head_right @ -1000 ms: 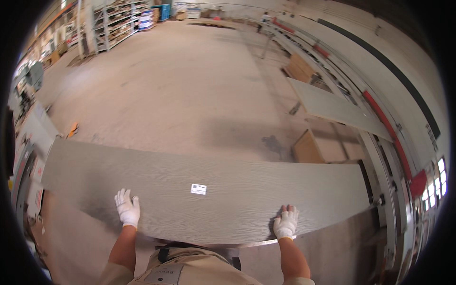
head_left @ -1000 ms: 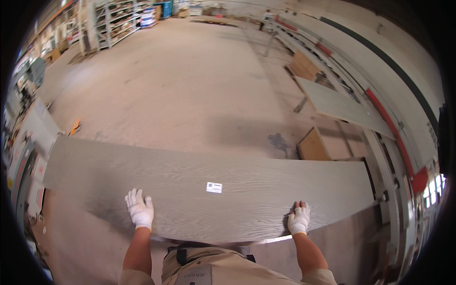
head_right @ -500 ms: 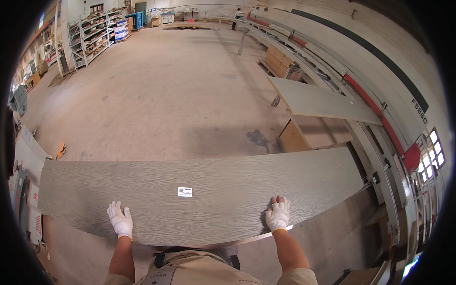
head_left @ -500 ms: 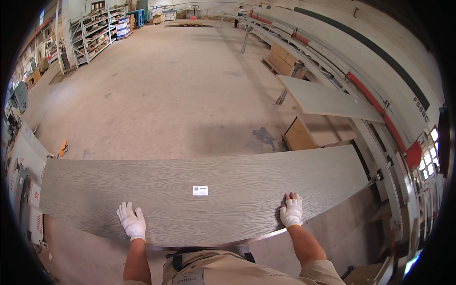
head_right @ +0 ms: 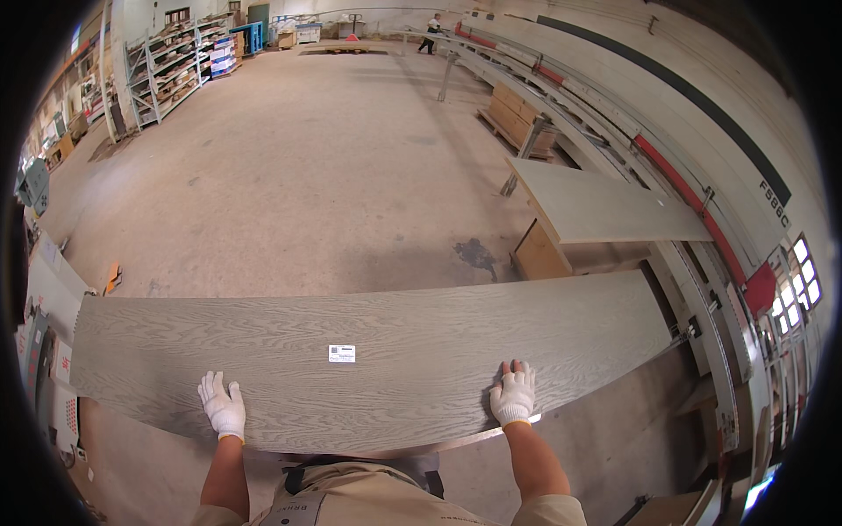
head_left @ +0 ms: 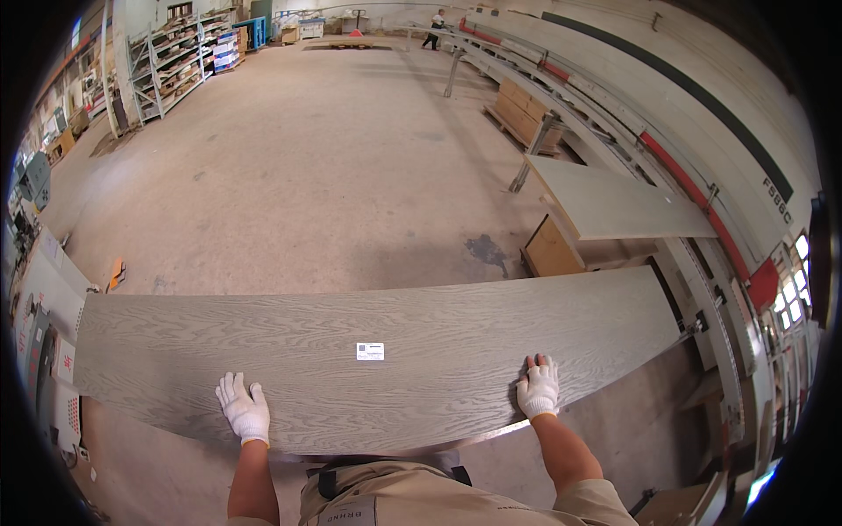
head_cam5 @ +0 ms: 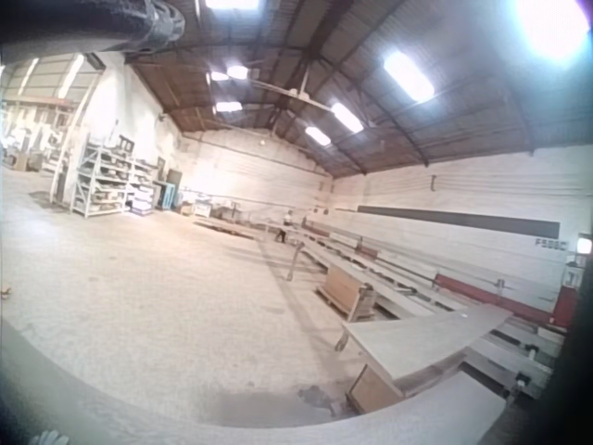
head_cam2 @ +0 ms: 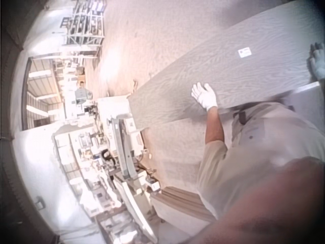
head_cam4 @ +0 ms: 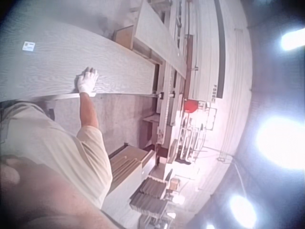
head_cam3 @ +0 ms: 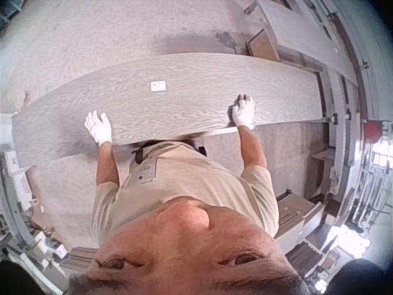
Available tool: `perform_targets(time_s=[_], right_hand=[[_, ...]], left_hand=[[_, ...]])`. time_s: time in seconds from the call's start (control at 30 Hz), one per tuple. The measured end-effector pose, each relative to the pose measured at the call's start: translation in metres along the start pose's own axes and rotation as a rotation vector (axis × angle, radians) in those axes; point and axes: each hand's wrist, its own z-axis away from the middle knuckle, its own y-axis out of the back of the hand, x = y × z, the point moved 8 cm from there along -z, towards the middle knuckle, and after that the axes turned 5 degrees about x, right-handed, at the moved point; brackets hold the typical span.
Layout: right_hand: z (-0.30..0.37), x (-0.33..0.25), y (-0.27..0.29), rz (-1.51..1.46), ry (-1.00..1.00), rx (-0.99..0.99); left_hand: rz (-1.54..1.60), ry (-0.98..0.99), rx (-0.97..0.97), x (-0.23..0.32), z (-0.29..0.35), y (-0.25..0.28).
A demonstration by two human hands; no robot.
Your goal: The person repeatedly lifts large rectangular wood panels from a stack and places them onto a work table. The person handles each panel with gloved hands, aligns it on the table, and returns to the stack to repeat the process.
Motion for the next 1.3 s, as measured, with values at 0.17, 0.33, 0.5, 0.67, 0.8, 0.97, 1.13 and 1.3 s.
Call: perform_targets(time_s=[0.17,0.33,0.5,0.67,0.8,0.97,1.13,1.3], right_hand=[[0.000,0.000,-0.001,0.037,0.046,0.044],[-0.001,0.000,-0.001,0.000,0.026,0.038],[0.000,-0.002,0.002,0.042,0.043,0.053],[0.000,0.003,-0.001,-0.028,0.026,0.076],[0.001,-0.001,0.001,-0.020,0.024,0.056],[-0.002,-0.012,0.007,-0.003,0.023,0.056],[0.004,0.001,0.004,0.046,0.000,0.085],[-0.004,-0.015,0.020,-0.054,0.013,0.175]], left_hand=[[-0.002,-0.006,0.003,-0.001,0.000,-0.001],[-0.008,-0.010,0.008,-0.001,0.000,-0.001],[-0.001,0.000,0.012,-0.001,0.001,0.000],[0.000,-0.003,0.009,0.001,0.001,0.000],[-0.005,-0.002,-0.005,0.001,0.000,0.002],[-0.005,-0.006,-0.006,-0.003,0.001,0.004],[-0.001,-0.050,-0.033,0.008,-0.005,0.000],[-0.004,-0.050,-0.063,0.005,-0.006,0.004]])
